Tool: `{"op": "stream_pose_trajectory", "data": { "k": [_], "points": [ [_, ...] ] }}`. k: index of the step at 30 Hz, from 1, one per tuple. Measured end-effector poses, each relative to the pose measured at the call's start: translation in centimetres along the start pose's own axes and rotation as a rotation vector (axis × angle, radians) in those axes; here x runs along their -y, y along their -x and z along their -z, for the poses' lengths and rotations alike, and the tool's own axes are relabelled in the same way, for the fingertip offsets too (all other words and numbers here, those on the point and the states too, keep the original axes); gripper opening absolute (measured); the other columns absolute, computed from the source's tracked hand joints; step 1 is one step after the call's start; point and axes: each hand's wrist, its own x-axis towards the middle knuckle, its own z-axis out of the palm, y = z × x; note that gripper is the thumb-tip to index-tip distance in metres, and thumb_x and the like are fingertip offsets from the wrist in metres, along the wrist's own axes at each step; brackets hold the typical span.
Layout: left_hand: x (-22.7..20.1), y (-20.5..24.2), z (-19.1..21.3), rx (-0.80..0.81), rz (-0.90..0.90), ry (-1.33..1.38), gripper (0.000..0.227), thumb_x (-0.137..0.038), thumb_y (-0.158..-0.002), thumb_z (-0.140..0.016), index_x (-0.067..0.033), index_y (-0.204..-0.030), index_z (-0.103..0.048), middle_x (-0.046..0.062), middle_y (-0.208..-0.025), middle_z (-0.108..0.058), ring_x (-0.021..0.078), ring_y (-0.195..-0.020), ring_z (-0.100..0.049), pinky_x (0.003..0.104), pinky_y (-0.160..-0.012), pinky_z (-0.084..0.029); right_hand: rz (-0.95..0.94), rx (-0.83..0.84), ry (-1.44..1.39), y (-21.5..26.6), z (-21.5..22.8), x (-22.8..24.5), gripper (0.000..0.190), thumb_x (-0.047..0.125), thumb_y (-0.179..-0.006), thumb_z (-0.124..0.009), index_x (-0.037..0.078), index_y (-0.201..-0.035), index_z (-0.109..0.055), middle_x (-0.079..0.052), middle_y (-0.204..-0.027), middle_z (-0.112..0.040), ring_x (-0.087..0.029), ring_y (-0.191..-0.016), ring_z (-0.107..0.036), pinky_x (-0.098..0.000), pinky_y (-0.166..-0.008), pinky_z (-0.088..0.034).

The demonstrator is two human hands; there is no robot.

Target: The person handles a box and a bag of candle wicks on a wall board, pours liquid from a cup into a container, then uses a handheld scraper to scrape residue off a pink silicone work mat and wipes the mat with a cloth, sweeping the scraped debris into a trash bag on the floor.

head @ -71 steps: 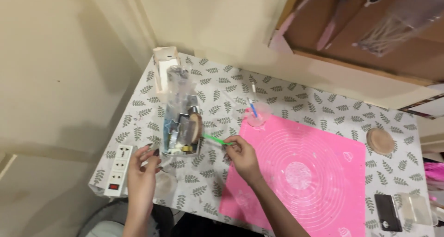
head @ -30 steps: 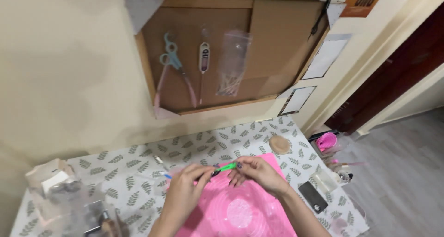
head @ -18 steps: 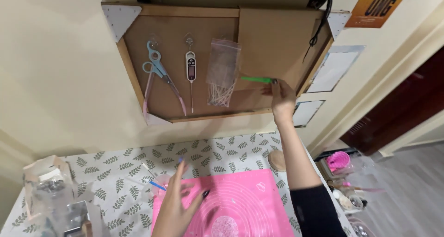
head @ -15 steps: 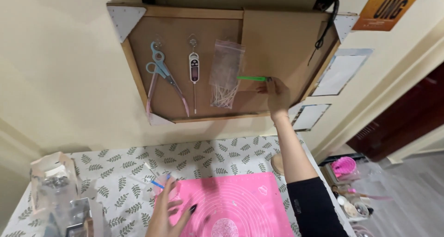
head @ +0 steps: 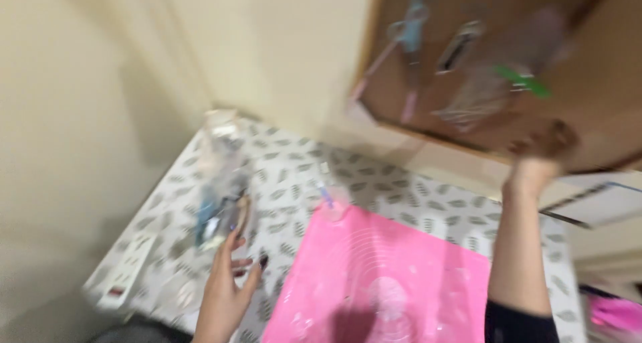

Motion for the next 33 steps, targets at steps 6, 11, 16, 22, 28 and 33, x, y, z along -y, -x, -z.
{"op": "stream_pose_trajectory", "data": {
  "k": [6,11,16,22,28,33],
  "points": [
    [5.5,-3.4,7.9,-0.266,0.019,0.031,0.072,-0.013,-0.086,-0.071,-0.0037,-0.151,-0.042,0.015,-0.124,-0.064,0.0214,-0.089,-0.071,0.033,-0.067,-0.056,0.348,0.227,-0.022,21.7,-8.1,-2.4,0.033,0.022,-0.113,-0.058,0.009,-0.141,-0.047,-0.003,-0.11,-0.056,-0.013,-0.085,-0.056,-0.0271,-0.068,-0.048],
    [9.1,-8.9,11.6,-0.311,0.102,0.065,0.053,-0.018,-0.089,-0.069,-0.0025,-0.139,-0.056,0.015,-0.118,-0.07,0.0209,-0.088,-0.072,0.033,-0.073,-0.058,-0.276,0.871,0.276,36.9,-18.2,-9.5,0.029,0.023,-0.098,-0.06,0.004,-0.118,-0.069,-0.015,-0.097,-0.074,-0.021,-0.077,-0.073,-0.0324,-0.067,-0.061],
    [15.1,-16.8,11.6,-0.2,0.133,0.038,0.052,-0.027,-0.09,-0.067,-0.0036,-0.136,-0.06,0.013,-0.116,-0.074,0.0235,-0.087,-0.073,0.035,-0.079,-0.056,-0.196,0.981,0.452,44.1,-24.7,-8.5,0.045,0.027,-0.091,-0.064,0.003,-0.129,-0.061,-0.018,-0.106,-0.073,-0.027,-0.085,-0.074,-0.0357,-0.075,-0.058],
    [21.9,-29.1,5.4,-0.066,0.101,0.012,0.059,-0.041,-0.093,-0.064,-0.0026,-0.138,-0.06,0.017,-0.119,-0.074,0.0311,-0.107,-0.071,0.038,-0.096,-0.052,-0.34,0.971,0.573,48.8,-28.5,-8.0,0.046,0.022,-0.091,-0.06,0.002,-0.132,-0.052,-0.024,-0.108,-0.07,-0.036,-0.092,-0.073,-0.0421,-0.079,-0.058],
    [16.2,-34.3,2.1,0.009,0.277,-0.093,0.079,-0.049,-0.095,-0.068,-0.003,-0.152,-0.037,0.025,-0.116,-0.068,0.0386,-0.094,-0.071,0.041,-0.079,-0.055,-0.865,0.717,0.353,51.3,-27.7,-11.8,0.031,0.012,-0.098,-0.042,-0.002,-0.121,-0.058,-0.02,-0.102,-0.072,-0.03,-0.081,-0.077,-0.0402,-0.069,-0.064],
    [27.4,-40.5,-2.7,0.095,0.638,0.524,0.052,-0.013,-0.095,-0.045,-0.0105,-0.147,-0.039,0.018,-0.096,-0.068,0.0297,-0.064,-0.069,0.04,-0.045,-0.054,-0.678,0.652,0.494,51.0,-24.6,-7.1,0.033,0.011,-0.098,-0.041,-0.006,-0.105,-0.068,-0.019,-0.085,-0.076,-0.026,-0.074,-0.079,-0.0372,-0.067,-0.064]
  ]
}}
